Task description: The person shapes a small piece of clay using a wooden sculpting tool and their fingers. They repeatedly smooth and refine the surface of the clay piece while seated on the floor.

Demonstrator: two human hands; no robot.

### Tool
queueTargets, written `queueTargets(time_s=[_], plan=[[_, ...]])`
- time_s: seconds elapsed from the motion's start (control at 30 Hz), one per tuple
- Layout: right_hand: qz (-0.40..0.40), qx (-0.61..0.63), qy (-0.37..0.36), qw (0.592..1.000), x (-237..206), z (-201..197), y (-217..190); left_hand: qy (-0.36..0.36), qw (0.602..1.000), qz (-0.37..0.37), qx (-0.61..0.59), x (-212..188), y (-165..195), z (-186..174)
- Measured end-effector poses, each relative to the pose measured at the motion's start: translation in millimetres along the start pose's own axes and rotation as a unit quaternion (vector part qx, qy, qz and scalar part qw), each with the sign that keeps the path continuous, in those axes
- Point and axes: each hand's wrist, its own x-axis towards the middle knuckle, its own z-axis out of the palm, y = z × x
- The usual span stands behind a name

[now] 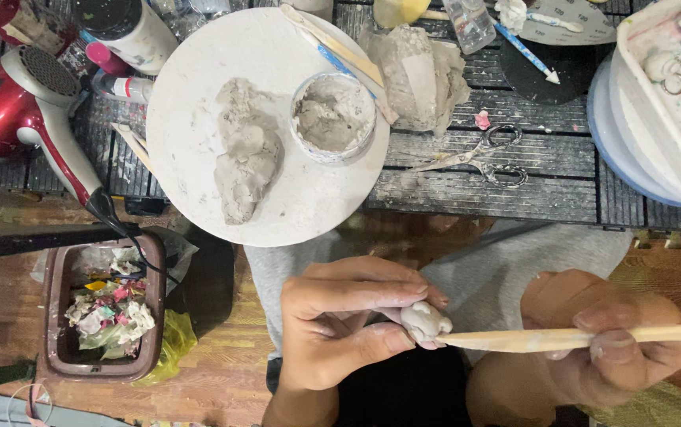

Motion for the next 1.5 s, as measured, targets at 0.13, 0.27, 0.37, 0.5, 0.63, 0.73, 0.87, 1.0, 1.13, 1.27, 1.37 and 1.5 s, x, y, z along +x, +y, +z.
queueTargets(time_s=[0.13, 0.27, 0.37, 0.5, 0.63, 0.73, 0.87, 1.0, 1.13, 1.27, 1.37, 1.5], plan=[[-0.053, -0.041, -0.005, 0.998, -0.2, -7.6, -0.5, 0.018, 1.000, -0.011, 0.003, 0.4, -0.6, 1.1], [0.005, 0.001, -0.053, 0.999, 0.7, -10.0, -4.2, 0.020, 0.999, -0.025, 0.006, 1.9, -0.2, 1.8], [0.003, -0.020, -0.035, 0.999, 2.4, -8.3, -4.3, 0.002, 1.000, -0.023, 0.016, 1.7, 1.7, 1.5], [0.006, -0.005, -0.059, 0.998, 4.6, -7.0, -4.4, -0.012, 0.999, -0.024, 0.036, 3.2, 3.7, 0.5], [0.007, 0.015, -0.044, 0.999, 2.6, -9.1, -3.4, -0.020, 0.997, -0.034, 0.070, 3.5, 6.9, 3.2], [0.024, 0.010, -0.045, 0.999, -0.2, -12.8, -3.2, -0.026, 0.994, -0.053, 0.094, 4.8, 10.1, 4.6], [0.060, 0.025, -0.031, 0.997, -1.2, -16.4, -4.4, -0.046, 0.987, -0.082, 0.129, 7.3, 14.6, 5.3], [0.090, 0.030, -0.051, 0.994, -1.9, -16.2, -6.8, -0.056, 0.984, -0.094, 0.140, 8.3, 15.8, 6.7], [0.123, 0.014, -0.029, 0.992, -3.7, -16.8, -9.7, -0.068, 0.981, -0.091, 0.155, 7.6, 16.4, 5.5], [0.126, -0.009, -0.050, 0.991, -3.4, -20.7, -13.1, -0.059, 0.983, -0.091, 0.149, 7.6, 12.7, 5.5], [0.105, -0.001, -0.041, 0.994, -1.8, -20.7, -8.8, -0.061, 0.982, -0.085, 0.157, 8.5, 11.0, 3.6], [-0.007, 0.035, -0.017, 0.999, -0.7, -16.7, 6.1, -0.060, 0.983, -0.081, 0.155, 7.9, 10.7, 4.0]])
